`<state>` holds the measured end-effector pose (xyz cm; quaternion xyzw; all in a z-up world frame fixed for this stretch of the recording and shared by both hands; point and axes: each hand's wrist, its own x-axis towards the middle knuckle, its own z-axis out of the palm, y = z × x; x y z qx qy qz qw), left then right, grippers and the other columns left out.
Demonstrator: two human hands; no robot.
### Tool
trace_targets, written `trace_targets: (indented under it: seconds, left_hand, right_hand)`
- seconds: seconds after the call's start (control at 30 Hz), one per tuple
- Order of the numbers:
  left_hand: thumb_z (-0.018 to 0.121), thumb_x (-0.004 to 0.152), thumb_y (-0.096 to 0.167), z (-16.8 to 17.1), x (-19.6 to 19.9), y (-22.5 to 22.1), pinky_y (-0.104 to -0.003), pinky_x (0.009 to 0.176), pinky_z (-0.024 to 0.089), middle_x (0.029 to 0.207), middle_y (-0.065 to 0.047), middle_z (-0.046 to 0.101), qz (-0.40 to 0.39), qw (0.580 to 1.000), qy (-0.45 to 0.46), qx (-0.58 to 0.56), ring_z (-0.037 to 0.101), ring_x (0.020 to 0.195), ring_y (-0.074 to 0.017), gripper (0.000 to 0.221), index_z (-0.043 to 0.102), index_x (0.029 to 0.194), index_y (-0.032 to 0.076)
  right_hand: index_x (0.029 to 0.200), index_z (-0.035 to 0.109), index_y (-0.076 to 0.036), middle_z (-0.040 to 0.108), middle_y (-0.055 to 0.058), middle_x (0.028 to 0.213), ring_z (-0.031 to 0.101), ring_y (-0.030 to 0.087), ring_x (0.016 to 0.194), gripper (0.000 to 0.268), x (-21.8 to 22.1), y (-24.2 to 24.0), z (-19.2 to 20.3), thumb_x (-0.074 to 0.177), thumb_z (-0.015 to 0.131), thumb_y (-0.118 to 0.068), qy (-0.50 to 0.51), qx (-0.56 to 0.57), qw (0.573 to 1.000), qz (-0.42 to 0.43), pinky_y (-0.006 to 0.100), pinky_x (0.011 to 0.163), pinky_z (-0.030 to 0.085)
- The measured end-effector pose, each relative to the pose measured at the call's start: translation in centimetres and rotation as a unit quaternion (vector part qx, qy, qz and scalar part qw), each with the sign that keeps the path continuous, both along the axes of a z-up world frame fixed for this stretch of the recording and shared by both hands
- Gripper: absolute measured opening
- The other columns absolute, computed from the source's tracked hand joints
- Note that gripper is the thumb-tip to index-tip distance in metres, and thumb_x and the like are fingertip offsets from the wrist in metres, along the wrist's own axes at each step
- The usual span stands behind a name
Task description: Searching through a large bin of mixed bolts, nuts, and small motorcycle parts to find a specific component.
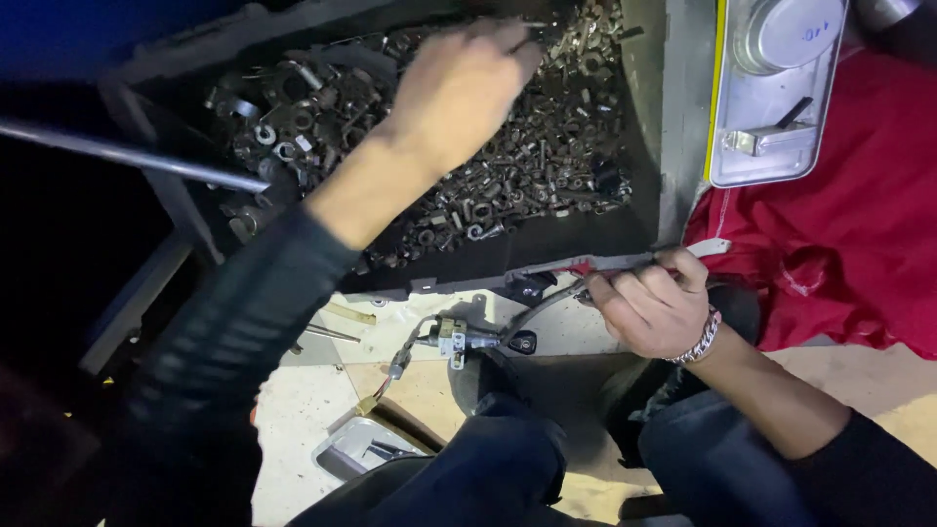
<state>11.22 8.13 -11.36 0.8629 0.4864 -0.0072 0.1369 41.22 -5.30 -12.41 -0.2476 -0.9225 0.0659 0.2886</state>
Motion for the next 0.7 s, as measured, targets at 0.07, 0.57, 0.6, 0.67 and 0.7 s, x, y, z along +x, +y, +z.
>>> trace_targets:
  seconds: [0.07, 0.57, 0.6, 0.67, 0.7]
  left_hand:
    - [0.074, 0.079, 0.014, -3.1, 0.8, 0.9, -0.037, 0.052, 0.060, 0.104, -0.002, 0.070, -0.065, 0.990, 0.068, 0.107, 0.069, 0.084, -0.0209, 0.023, 0.077, 0.101, 0.016]
    - [0.082, 0.072, 0.022, -0.5, -1.6, 0.6, -0.059, 0.091, 0.050, 0.135, -0.012, 0.054, -0.073, 0.989, 0.023, -0.128, 0.047, 0.119, -0.0354, 0.041, 0.076, 0.110, 0.008]
    - [0.082, 0.072, 0.022, 0.8, -1.6, 0.6, -0.059, 0.091, 0.050, 0.135, -0.012, 0.054, -0.073, 0.989, 0.024, -0.129, 0.047, 0.119, -0.0354, 0.041, 0.076, 0.110, 0.008]
    - [0.080, 0.074, 0.015, 3.3, -1.2, 0.6, -0.058, 0.121, 0.019, 0.160, -0.019, 0.041, -0.022, 0.965, 0.067, -0.251, 0.029, 0.149, -0.0405, 0.037, 0.075, 0.111, 0.012]
    - [0.080, 0.074, 0.015, 2.8, -1.9, 0.5, -0.058, 0.121, 0.019, 0.160, -0.019, 0.041, -0.023, 0.965, 0.068, -0.251, 0.029, 0.149, -0.0405, 0.037, 0.075, 0.111, 0.012]
  right_hand:
    - [0.099, 0.073, -0.006, 0.054, 0.001, 0.071, 0.041, 0.022, 0.067, 0.019, 0.0, 0.0, 0.0, 0.098, 0.054, -0.008, -0.003, 0.001, 1.000, 0.004, 0.041, 0.078, 0.040]
    - [0.098, 0.073, -0.007, 0.055, -0.001, 0.072, 0.042, 0.020, 0.065, 0.024, 0.0, 0.5, 0.3, 0.100, 0.051, -0.012, 0.003, 0.000, 1.000, 0.017, 0.039, 0.072, 0.040]
    - [0.098, 0.073, -0.007, 0.055, -0.001, 0.072, 0.042, 0.020, 0.065, 0.024, 0.1, 0.4, 0.2, 0.100, 0.051, -0.012, 0.005, -0.001, 1.000, 0.017, 0.039, 0.072, 0.040]
    - [0.103, 0.074, -0.008, 0.055, -0.002, 0.074, 0.043, 0.020, 0.066, 0.029, 0.4, 0.2, -0.1, 0.100, 0.046, -0.013, -0.012, -0.003, 1.000, 0.016, 0.039, 0.074, 0.040]
    - [0.103, 0.074, -0.008, 0.055, -0.002, 0.074, 0.043, 0.020, 0.066, 0.029, 0.2, 0.4, 0.1, 0.100, 0.046, -0.013, -0.012, -0.003, 1.000, 0.016, 0.039, 0.074, 0.040]
